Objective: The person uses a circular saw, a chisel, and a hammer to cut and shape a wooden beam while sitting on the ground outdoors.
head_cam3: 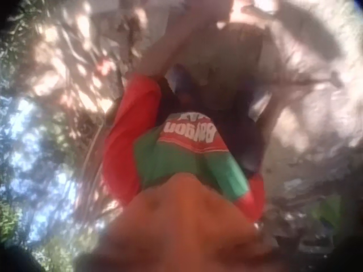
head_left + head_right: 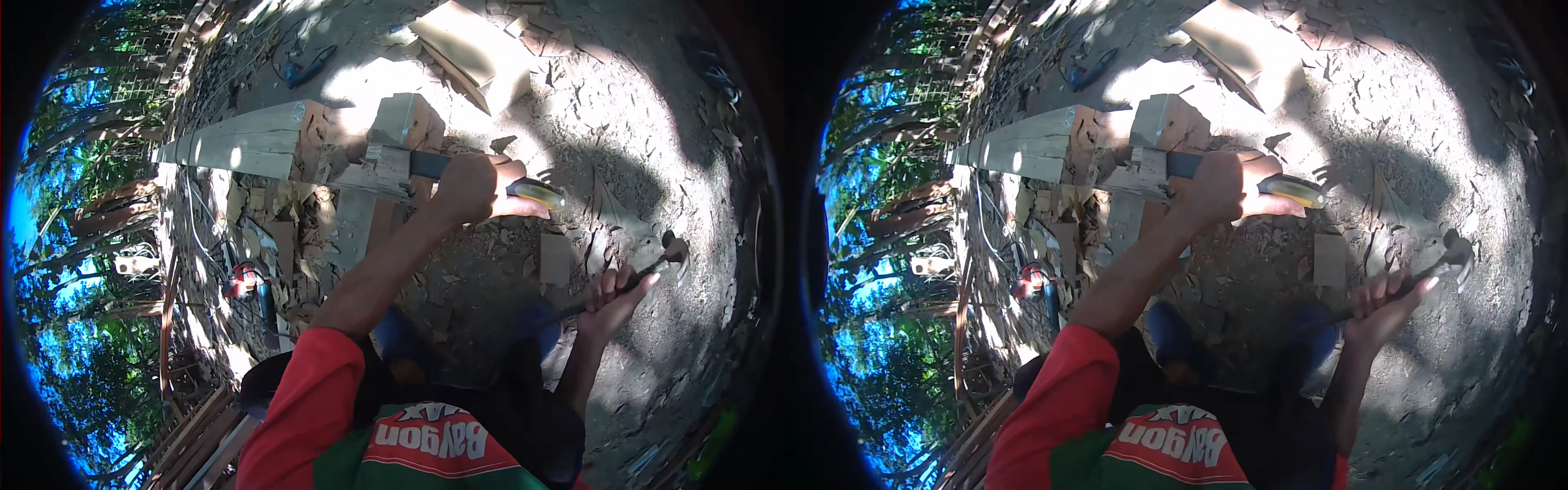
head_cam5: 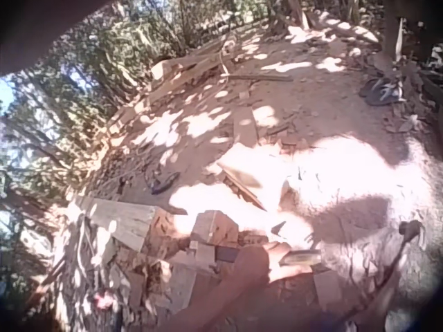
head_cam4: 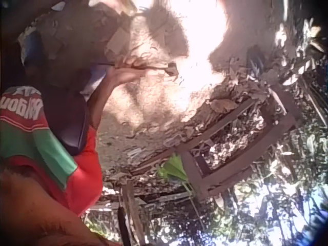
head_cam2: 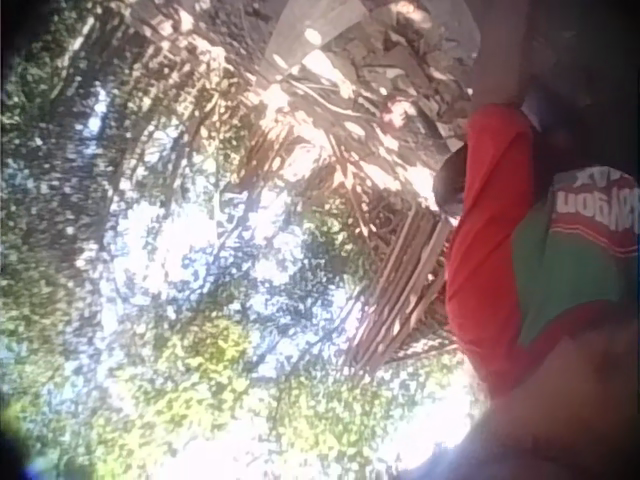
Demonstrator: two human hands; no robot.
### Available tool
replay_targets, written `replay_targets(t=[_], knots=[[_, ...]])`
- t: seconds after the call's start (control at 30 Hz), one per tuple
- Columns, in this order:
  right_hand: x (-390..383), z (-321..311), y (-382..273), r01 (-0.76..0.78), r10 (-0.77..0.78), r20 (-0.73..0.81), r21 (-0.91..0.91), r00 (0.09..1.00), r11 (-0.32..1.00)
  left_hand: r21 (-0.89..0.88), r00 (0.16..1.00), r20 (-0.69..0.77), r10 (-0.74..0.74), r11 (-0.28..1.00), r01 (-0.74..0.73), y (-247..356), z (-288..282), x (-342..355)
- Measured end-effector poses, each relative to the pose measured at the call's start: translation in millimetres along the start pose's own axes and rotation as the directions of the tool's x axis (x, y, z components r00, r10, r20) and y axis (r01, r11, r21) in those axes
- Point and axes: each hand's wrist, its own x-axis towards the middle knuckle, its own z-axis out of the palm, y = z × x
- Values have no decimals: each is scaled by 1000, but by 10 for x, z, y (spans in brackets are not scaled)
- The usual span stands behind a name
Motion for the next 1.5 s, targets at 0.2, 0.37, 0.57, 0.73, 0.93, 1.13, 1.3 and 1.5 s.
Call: replay_targets(t=[0.2,0.37,0.57,0.73,0.93,1.13,1.3,1.5], knots=[[-178,552,566,-210,362,259,-471,895,857,56,998,34,-48,997,46,-147,-72,-69],[-79,187,72,-138,140,9,-124,990,983,86,1000,-4,-1,996,2,-123,-26,-78],[-42,-113,-711,347,-327,-233,50,916,936,-15,969,-128,209,977,-213,-107,-101,-338],[-35,-133,-659,325,-326,-10,106,945,940,0,983,-127,135,991,-137,35,-143,-218],[-8,-176,-530,188,-250,286,228,925,955,-88,986,-155,56,994,-71,57,-106,-49],[-112,-245,-608,268,-309,181,220,934,938,-71,999,-15,-42,997,41,44,-222,-96],[-201,135,331,232,-166,373,-138,913,963,-87,998,-70,2,996,-9,8,-160,-109],[-222,394,137,-35,90,183,-281,979,959,-15,998,-20,-65,998,65,-76,-206,-91]])
